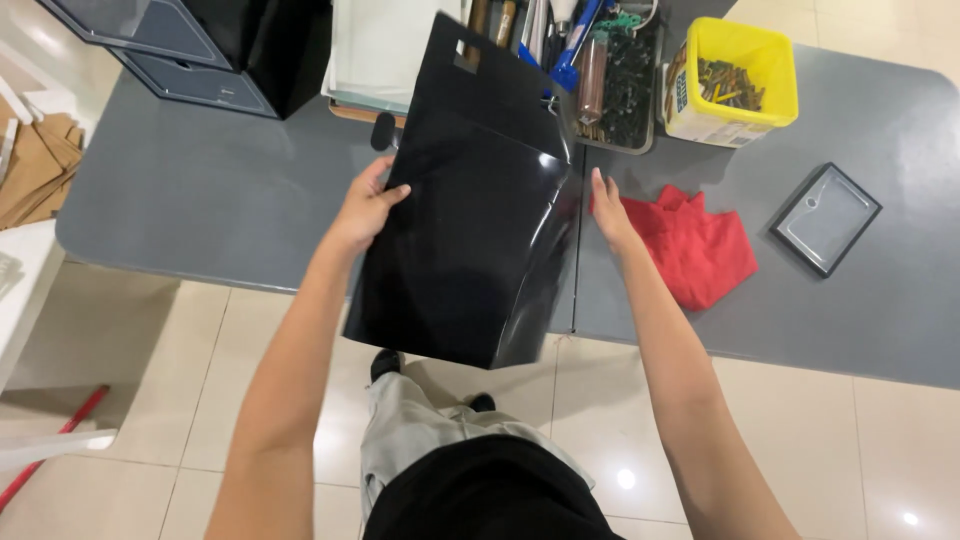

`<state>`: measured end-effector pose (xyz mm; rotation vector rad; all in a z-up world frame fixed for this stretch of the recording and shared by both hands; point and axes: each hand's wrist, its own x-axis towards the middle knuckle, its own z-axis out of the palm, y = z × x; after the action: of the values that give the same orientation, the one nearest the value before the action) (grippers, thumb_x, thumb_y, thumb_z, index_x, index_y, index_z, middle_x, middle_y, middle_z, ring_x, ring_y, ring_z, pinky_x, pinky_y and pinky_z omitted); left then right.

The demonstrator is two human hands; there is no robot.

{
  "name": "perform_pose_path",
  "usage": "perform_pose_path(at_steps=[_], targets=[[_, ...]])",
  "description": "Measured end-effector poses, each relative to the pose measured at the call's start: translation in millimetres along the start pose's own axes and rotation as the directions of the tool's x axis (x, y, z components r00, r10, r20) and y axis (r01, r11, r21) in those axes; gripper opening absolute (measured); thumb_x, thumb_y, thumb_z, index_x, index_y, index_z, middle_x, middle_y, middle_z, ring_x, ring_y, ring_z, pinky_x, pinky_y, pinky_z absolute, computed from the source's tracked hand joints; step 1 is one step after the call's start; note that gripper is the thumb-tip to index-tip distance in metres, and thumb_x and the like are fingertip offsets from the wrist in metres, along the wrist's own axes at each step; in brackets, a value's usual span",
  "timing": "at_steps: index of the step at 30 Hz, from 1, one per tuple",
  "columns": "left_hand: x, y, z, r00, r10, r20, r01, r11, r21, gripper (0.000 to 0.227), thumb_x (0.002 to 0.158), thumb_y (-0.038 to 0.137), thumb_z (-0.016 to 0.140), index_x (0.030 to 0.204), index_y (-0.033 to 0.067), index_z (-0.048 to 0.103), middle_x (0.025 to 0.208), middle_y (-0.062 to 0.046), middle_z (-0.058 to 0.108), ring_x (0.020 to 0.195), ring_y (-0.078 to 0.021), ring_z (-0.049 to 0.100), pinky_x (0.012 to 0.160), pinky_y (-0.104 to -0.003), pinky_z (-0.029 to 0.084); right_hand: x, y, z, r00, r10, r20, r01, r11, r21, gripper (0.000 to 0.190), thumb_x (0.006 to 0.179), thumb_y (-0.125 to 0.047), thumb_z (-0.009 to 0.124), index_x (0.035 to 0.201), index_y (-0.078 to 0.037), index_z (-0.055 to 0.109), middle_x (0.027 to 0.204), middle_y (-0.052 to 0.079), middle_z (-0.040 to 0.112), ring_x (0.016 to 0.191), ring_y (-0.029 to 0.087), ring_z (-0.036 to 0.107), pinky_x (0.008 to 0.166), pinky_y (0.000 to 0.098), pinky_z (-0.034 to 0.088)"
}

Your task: The person wipes a black plastic box with a red cloth, folding and unfolding the box to clean its interior and exterior surfaces. They then wipe a clear plastic frame with the same cloth.

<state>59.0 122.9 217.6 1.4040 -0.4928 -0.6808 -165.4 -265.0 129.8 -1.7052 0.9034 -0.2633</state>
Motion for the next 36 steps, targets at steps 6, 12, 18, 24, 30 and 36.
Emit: perform_pose_path(at_steps=[6,12,18,24,30,36], targets=[[10.4,93.2,-26.9,0.964,0.179,0.195,-0.191,0.980,0.048,0.041,0.101,-0.004,0.060,0.140,0.0057,0.055,0.118,-0.003,0.071,0.108,-0.0110,0.066,0.096,-0.027,0.053,-40.2,-102.5,28.9,0.983,0.052,0.178,-0.122,0.906,0.405,0.097,0.088,-0.076,0.027,0.162,-0.013,0.029,0.161,0.015,0.046,0.143,0.051,0.039,0.114,0.0626,0.013],[54.9,129.2,-44.7,0.892,0.373,0.256,-0.404,0.911,0.078,0.050,0.103,-0.001,0.062,0.150,0.0049,0.046,0.132,-0.008,0.063,0.118,-0.0163,0.060,0.104,-0.030,0.048,12.0,-151.6,20.2,0.856,-0.454,-0.246,0.478,0.517,0.710,0.066,0.107,-0.051,0.055,0.154,-0.005,0.044,0.147,0.011,0.057,0.131,0.023,0.061,0.115,0.0425,0.050],[102.4,36.4,-55.0,0.837,0.503,0.215,-0.538,0.828,0.157,0.058,0.103,0.005,0.067,0.153,0.0013,0.037,0.144,-0.013,0.051,0.134,-0.0238,0.050,0.115,-0.035,0.042,73.8,-119.3,-10.2,0.688,-0.663,-0.295,0.696,0.487,0.527,0.043,0.116,-0.030,0.061,0.148,-0.002,0.056,0.131,0.008,0.062,0.120,0.015,0.058,0.107,0.0287,0.050],[78.9,4.0,-55.9,0.849,0.488,0.201,-0.506,0.862,0.044,0.063,0.096,0.010,0.075,0.148,-0.0021,0.043,0.140,-0.014,0.052,0.132,-0.0262,0.052,0.115,-0.037,0.041,1.5,-109.4,45.8,0.755,-0.564,-0.335,0.656,0.660,0.367,0.048,0.110,-0.025,0.062,0.151,-0.004,0.049,0.130,0.009,0.060,0.117,0.017,0.056,0.102,0.0299,0.048],[85.3,-2.6,-105.1,0.949,0.145,0.281,-0.221,0.940,0.260,0.074,0.086,0.027,0.087,0.145,-0.0012,0.052,0.149,-0.020,0.054,0.141,-0.0315,0.053,0.116,-0.045,0.042,-88.5,-165.1,59.2,0.813,-0.531,-0.239,0.579,0.694,0.428,0.065,0.110,-0.038,0.052,0.164,-0.005,0.038,0.155,0.010,0.050,0.139,0.018,0.050,0.118,0.0305,0.040],[89.3,85.8,-115.2,0.872,0.370,0.322,-0.455,0.855,0.248,0.123,0.076,0.037,0.091,0.164,0.0022,0.013,0.168,-0.025,0.026,0.156,-0.0361,0.027,0.122,-0.053,0.028,-140.0,-207.3,68.7,0.682,-0.625,-0.378,0.675,0.738,-0.003,0.060,0.108,-0.034,0.050,0.160,-0.006,0.039,0.160,0.015,0.047,0.149,0.024,0.044,0.126,0.0402,0.034]])
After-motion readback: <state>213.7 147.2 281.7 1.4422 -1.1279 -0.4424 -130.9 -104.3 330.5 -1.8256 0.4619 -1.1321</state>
